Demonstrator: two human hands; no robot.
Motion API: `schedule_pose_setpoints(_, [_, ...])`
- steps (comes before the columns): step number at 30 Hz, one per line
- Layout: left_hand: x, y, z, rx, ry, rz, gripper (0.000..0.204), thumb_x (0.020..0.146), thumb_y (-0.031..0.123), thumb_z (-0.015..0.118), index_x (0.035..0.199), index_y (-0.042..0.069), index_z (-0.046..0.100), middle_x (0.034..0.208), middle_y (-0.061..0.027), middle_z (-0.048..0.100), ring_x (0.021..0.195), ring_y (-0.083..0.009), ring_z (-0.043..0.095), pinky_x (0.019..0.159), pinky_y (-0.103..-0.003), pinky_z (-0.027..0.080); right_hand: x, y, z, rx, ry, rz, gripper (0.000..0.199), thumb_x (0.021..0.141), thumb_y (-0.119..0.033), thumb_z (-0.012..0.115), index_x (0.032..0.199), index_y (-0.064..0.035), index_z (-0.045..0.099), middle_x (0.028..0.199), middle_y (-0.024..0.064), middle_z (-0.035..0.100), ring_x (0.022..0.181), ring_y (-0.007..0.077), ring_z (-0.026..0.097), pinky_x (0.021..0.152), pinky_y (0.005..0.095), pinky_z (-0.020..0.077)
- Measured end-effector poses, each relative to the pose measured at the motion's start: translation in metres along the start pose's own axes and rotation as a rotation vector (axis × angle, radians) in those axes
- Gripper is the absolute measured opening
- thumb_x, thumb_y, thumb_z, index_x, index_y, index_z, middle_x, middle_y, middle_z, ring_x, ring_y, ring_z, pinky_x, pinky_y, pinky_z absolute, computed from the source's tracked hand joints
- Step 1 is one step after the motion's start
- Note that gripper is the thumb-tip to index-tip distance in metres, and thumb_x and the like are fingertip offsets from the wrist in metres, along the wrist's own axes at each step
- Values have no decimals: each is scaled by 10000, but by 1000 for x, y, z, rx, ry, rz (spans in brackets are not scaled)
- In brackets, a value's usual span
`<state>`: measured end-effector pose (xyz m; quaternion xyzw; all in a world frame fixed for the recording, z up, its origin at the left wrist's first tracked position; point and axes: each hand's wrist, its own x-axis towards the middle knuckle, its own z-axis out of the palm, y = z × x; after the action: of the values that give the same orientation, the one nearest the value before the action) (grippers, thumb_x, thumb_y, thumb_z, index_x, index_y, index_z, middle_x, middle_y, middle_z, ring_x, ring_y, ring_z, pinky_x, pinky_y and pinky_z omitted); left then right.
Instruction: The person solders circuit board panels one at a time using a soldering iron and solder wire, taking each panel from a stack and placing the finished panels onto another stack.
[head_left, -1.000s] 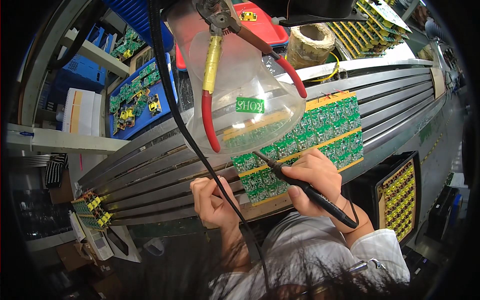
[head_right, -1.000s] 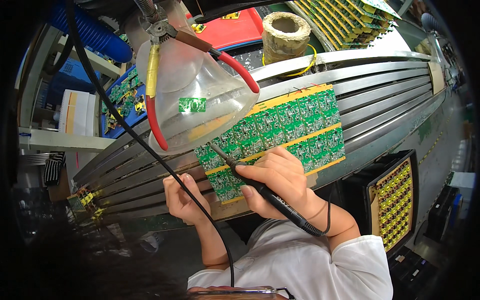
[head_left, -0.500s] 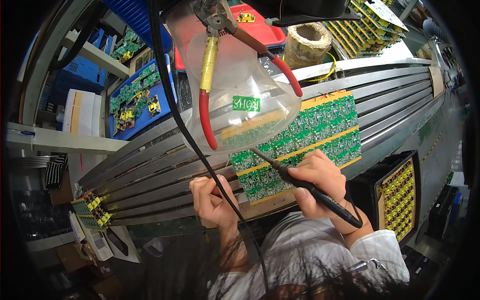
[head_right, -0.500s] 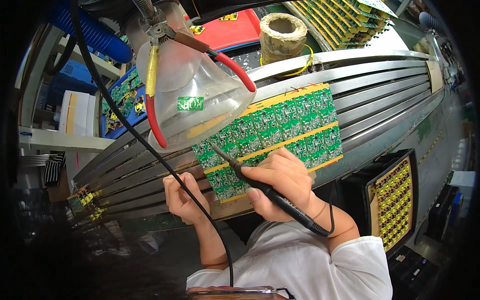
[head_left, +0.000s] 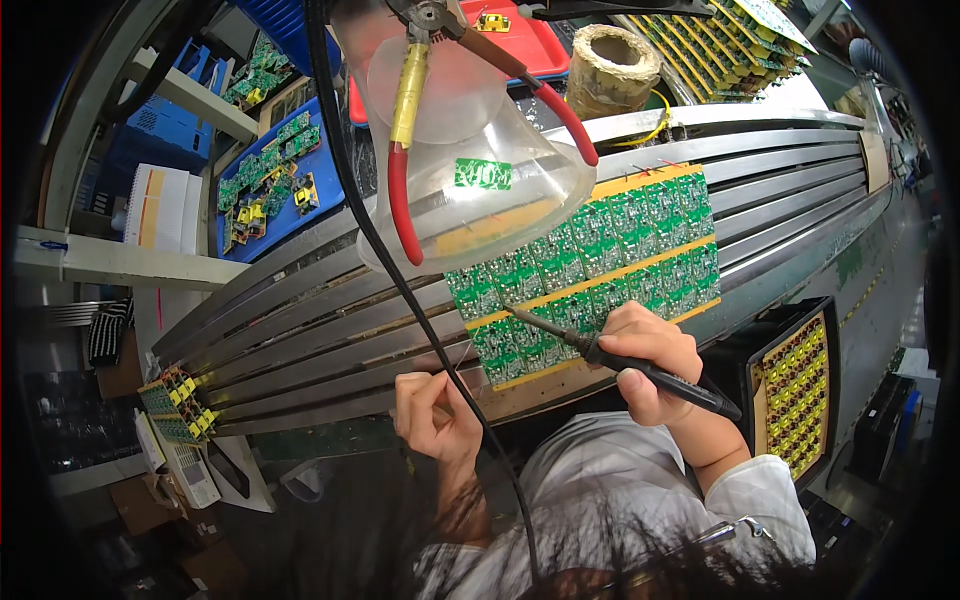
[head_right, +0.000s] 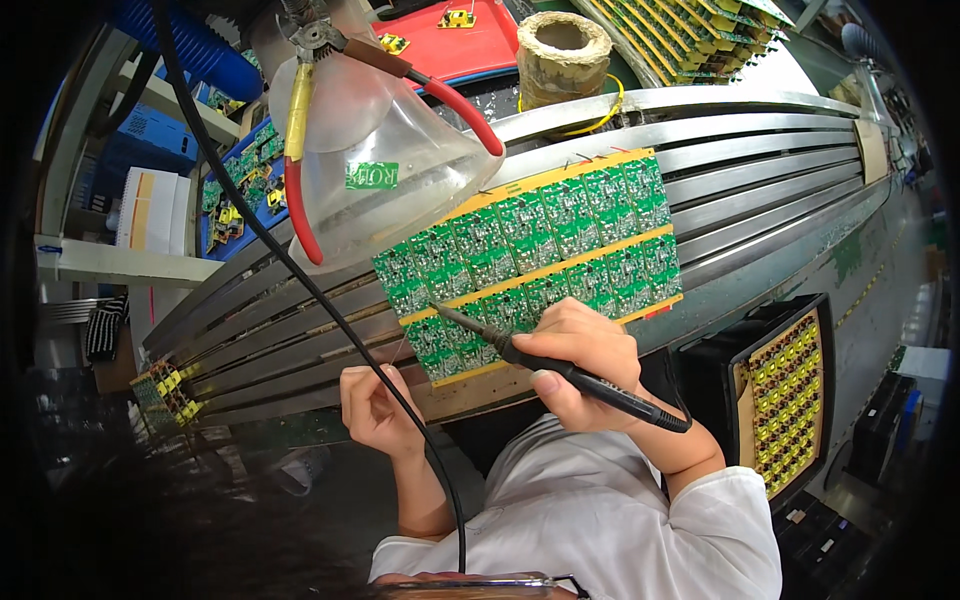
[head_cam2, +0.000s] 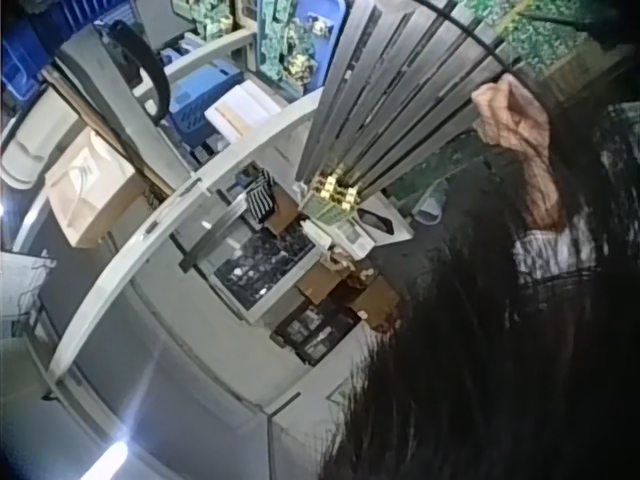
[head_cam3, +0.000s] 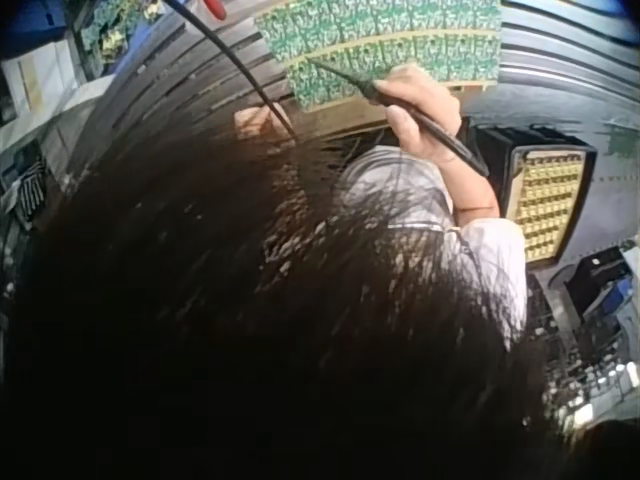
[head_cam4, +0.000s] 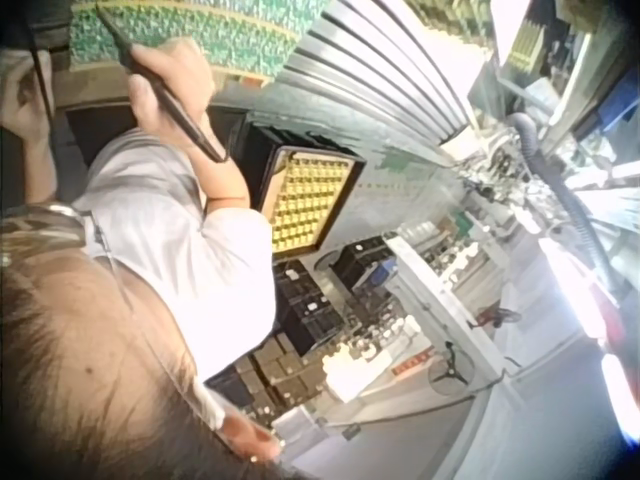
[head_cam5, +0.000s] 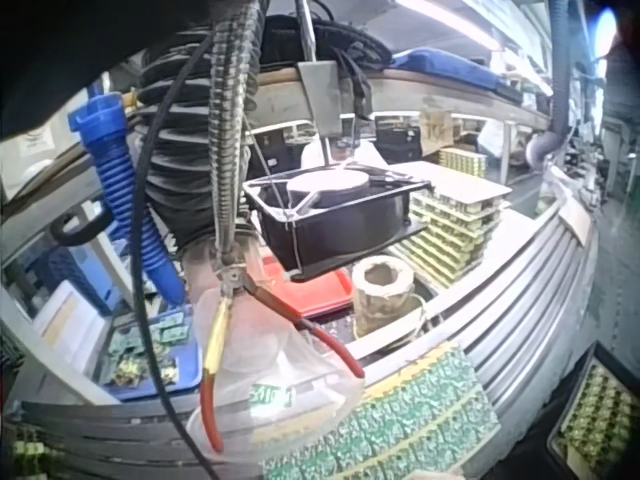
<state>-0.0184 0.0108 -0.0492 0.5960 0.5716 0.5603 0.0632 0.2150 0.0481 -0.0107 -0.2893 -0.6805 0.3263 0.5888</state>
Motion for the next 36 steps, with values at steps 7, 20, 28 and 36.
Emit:
schedule_pose_setpoints(7, [-13, 2, -6, -29, -16, 38, 66, 871, -62, 664, 887, 0, 649, 840, -83, 609, 708, -182, 479, 594, -279, 374, -15, -5, 2, 0, -35, -18, 209, 879, -99, 653, 1031, 38, 695, 802, 128, 698, 683, 255, 611, 769, 407, 531])
schedule_pose_setpoints(20, [-24, 5, -7, -53, -15, 57, 82, 847, -57, 679, 883, 13, 658, 829, -75, 602, 722, -199, 509, 635, -292, 419, -32, -3, 3, 2, -38, -9, 214, 869, -85, 653, 1029, 52, 688, 815, 149, 707, 672, 258, 612, 839, 446, 553])
schedule_pose_setpoints(28, [-23, 8, -4, -37, -26, 67, 169, 797, -98, 694, 912, 22, 662, 805, -65, 563, 717, -229, 518, 660, -345, 479, -35, -5, 2, -29, -51, -12, 218, 854, -81, 662, 1027, 48, 693, 814, 143, 708, 666, 250, 615, 870, 449, 544])
schedule_pose_setpoints(36, [-20, 9, -1, 4, -36, 33, 128, 821, -66, 694, 910, 25, 681, 820, -65, 593, 709, -200, 512, 616, -304, 407, -31, -9, 9, -159, -87, -14, 227, 831, -82, 690, 1028, 29, 707, 798, 108, 701, 668, 230, 618, 884, 429, 527])
